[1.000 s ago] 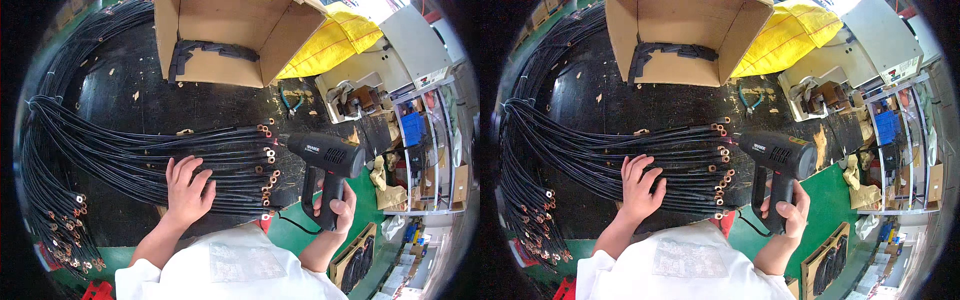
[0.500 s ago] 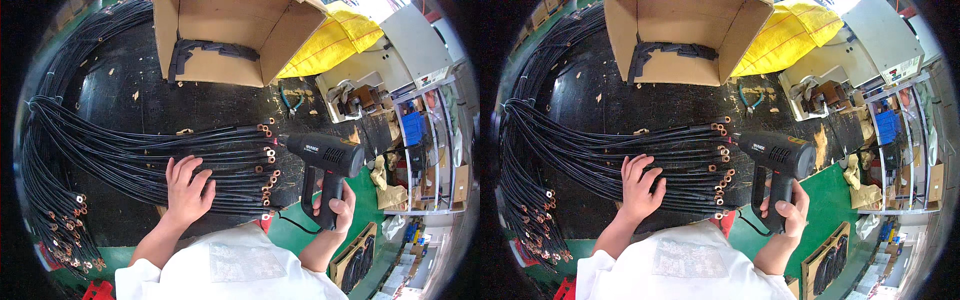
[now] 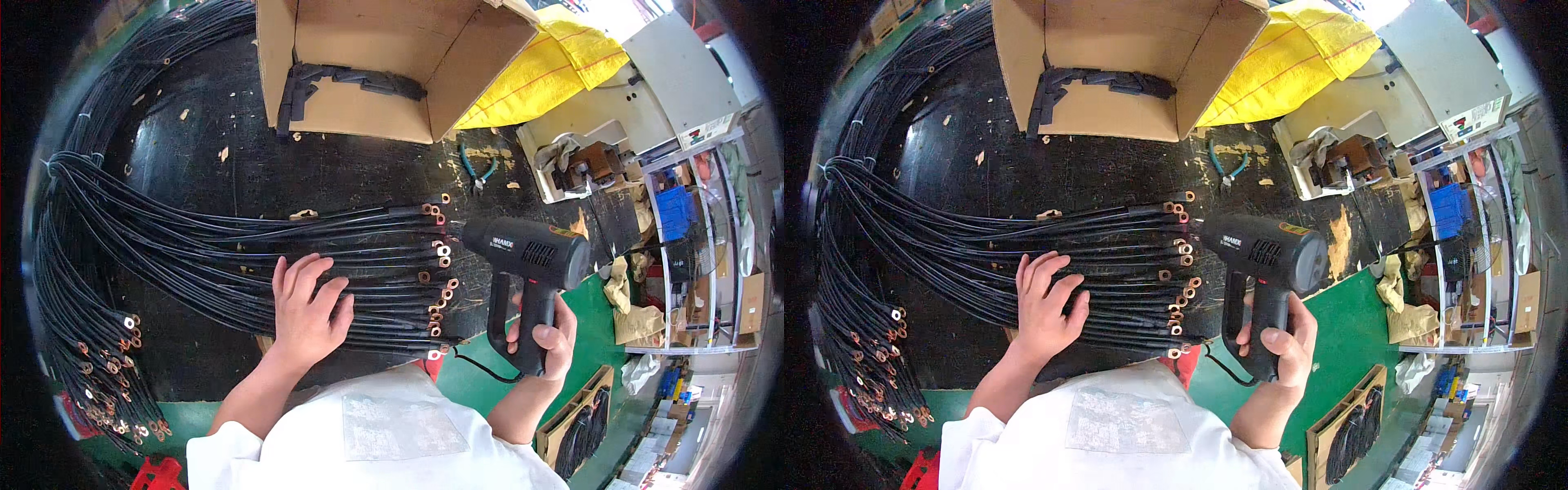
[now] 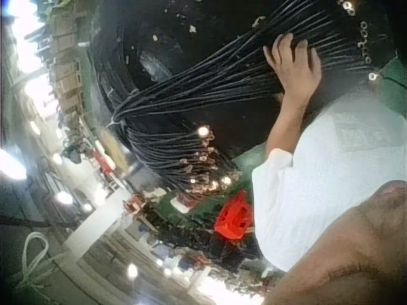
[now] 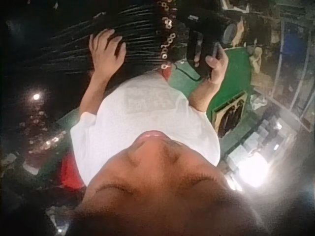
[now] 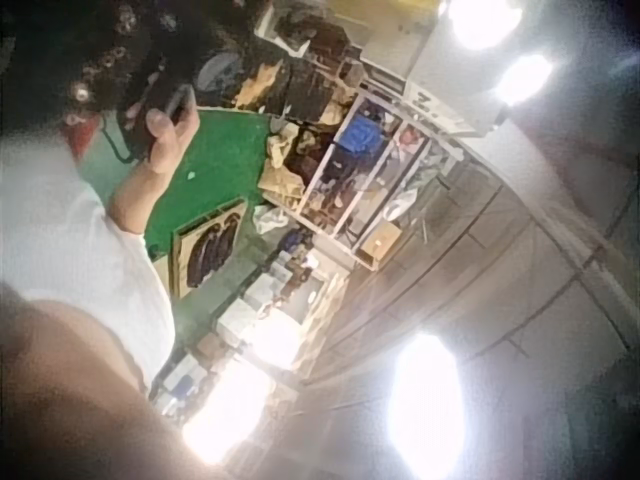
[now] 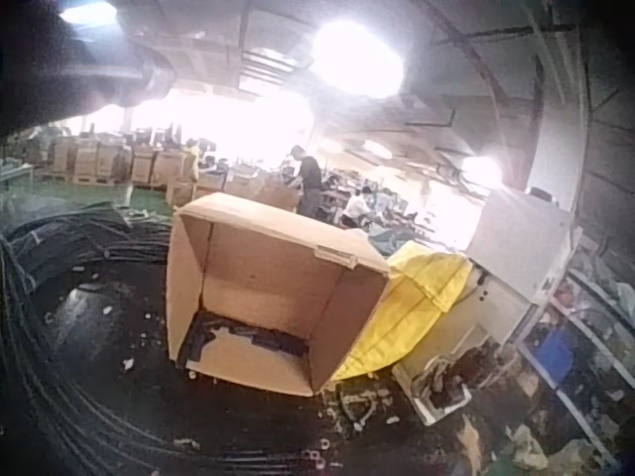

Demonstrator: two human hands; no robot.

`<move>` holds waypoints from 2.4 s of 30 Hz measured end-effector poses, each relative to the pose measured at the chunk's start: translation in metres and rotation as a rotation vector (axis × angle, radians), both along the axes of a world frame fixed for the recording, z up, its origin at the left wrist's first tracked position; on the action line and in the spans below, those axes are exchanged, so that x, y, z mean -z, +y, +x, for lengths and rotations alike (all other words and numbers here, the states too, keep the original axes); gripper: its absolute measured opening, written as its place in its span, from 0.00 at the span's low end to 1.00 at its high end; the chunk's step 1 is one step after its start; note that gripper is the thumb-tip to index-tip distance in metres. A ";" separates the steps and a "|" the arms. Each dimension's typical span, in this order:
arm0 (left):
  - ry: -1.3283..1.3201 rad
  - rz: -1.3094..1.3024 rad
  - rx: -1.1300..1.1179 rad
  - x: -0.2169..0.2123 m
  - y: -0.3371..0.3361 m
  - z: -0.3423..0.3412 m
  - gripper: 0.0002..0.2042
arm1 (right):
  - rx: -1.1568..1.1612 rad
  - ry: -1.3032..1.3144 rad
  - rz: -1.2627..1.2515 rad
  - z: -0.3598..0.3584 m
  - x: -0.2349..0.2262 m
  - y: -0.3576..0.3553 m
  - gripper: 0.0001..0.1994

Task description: The person applies heat shrink tubing to the terminal ends of thick black electrical cables using a heat gun.

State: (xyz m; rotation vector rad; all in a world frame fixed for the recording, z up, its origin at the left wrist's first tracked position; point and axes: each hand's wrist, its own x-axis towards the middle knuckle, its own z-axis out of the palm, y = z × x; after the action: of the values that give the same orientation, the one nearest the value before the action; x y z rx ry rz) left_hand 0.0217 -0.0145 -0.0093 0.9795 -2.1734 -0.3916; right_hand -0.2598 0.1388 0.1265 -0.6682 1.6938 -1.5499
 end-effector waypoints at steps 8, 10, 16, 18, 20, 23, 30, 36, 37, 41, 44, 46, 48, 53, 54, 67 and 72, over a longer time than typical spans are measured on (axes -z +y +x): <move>-0.017 0.006 0.005 0.000 0.000 0.000 0.13 | -0.032 -0.028 -0.004 0.008 0.001 -0.009 0.37; -0.019 0.000 0.001 0.000 0.000 0.000 0.13 | -0.033 -0.042 -0.015 0.010 0.000 -0.011 0.37; -0.023 -0.003 -0.002 0.000 -0.001 0.001 0.12 | -0.099 -0.118 -0.011 0.013 -0.002 -0.015 0.37; -0.025 0.001 -0.003 0.001 -0.001 0.001 0.12 | -0.083 -0.086 -0.014 0.009 -0.002 -0.013 0.37; -0.025 0.005 -0.004 0.002 -0.001 0.001 0.12 | -0.066 -0.053 -0.017 0.008 -0.001 -0.014 0.36; -0.016 0.004 0.006 0.000 0.000 0.000 0.12 | -0.010 -0.003 -0.025 0.006 0.000 -0.012 0.37; -0.016 0.008 0.004 -0.001 -0.001 0.000 0.13 | -0.072 -0.095 -0.056 0.009 -0.001 -0.009 0.37; -0.002 0.002 0.003 0.001 0.000 0.001 0.13 | -0.020 -0.026 -0.044 0.008 -0.003 -0.013 0.36; 0.000 -0.001 0.007 0.001 0.000 0.001 0.13 | -0.032 -0.025 -0.038 0.008 -0.003 -0.013 0.36; -0.021 0.003 0.004 0.000 0.001 0.001 0.13 | -0.054 -0.043 -0.065 0.010 -0.004 -0.017 0.36; -0.011 0.001 -0.001 0.001 -0.001 0.001 0.13 | -0.051 -0.049 -0.070 0.011 -0.003 -0.021 0.36; -0.011 0.005 -0.003 0.000 -0.002 0.001 0.13 | -0.054 -0.040 -0.067 0.009 -0.002 -0.021 0.36; -0.015 0.004 -0.007 0.001 -0.001 0.001 0.13 | -0.054 -0.030 -0.063 0.008 -0.002 -0.022 0.36; -0.010 -0.004 -0.003 0.000 -0.001 0.001 0.13 | -0.043 -0.023 -0.069 0.010 -0.004 -0.022 0.37; -0.011 -0.001 -0.009 0.000 -0.001 0.001 0.13 | -0.043 -0.024 -0.070 0.009 -0.004 -0.022 0.37; -0.053 -0.016 -0.042 0.001 -0.008 0.004 0.14 | -0.085 -0.078 -0.093 0.005 -0.001 -0.019 0.35; -0.075 -0.049 -0.078 -0.022 -0.016 0.008 0.16 | -0.087 -0.092 -0.115 0.002 -0.001 -0.016 0.36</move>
State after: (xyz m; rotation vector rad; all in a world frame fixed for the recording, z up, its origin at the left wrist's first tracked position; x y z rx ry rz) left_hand 0.0294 -0.0308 0.0124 1.0638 -2.1934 -0.2674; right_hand -0.2576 0.1226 0.1273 -0.7083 1.4975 -1.6009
